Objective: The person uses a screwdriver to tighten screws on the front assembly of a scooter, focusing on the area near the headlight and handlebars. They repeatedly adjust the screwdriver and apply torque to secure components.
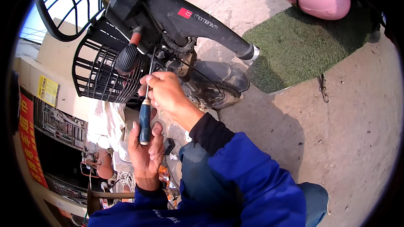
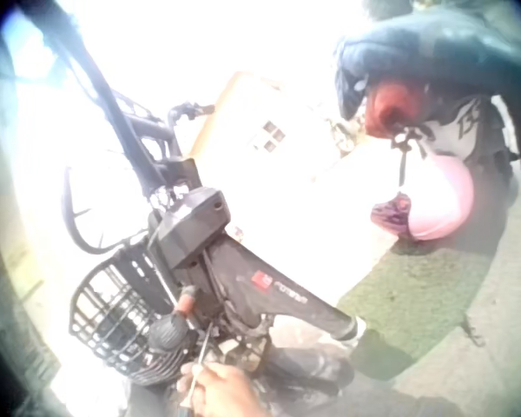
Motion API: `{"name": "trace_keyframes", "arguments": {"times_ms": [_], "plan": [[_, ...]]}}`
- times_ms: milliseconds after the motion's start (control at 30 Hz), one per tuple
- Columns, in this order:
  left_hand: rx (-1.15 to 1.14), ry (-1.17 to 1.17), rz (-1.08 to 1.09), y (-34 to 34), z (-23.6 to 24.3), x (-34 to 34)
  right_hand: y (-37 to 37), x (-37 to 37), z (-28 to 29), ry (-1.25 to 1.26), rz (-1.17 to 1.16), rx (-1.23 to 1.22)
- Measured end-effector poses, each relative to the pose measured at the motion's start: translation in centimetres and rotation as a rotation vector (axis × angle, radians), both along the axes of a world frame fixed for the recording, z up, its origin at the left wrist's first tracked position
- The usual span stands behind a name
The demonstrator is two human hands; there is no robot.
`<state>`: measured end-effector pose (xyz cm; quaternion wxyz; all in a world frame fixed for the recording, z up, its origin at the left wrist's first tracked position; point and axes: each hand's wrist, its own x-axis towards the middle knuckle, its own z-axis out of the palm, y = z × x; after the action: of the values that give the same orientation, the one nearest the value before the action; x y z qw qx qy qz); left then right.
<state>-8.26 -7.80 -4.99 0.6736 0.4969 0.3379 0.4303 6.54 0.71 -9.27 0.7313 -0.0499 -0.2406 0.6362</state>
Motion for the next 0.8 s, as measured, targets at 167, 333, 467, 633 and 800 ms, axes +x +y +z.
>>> {"name": "trace_keyframes", "arguments": {"times_ms": [167,333,467,633,800], "plan": [[0.505,0.469,0.203,1.7,-1.0,-0.6,-0.5,-0.6,0.7,-0.060,-0.083,-0.053],[1.377,1.007,0.382,2.4,-2.1,-0.1,0.8,-0.5,0.0,-0.054,-0.097,-0.025],[0.177,0.083,-0.019,1.2,-1.7,-1.6,0.8,-0.4,-0.4,-0.025,-0.089,-0.007],[0.436,0.269,0.210,1.9,-1.9,-0.6,1.1,-0.8,-0.3,0.009,-0.059,0.003],[0.669,0.429,0.236,1.9,-3.0,-1.1,0.9,-0.1,-0.3,-0.046,-0.083,-0.004]]}}
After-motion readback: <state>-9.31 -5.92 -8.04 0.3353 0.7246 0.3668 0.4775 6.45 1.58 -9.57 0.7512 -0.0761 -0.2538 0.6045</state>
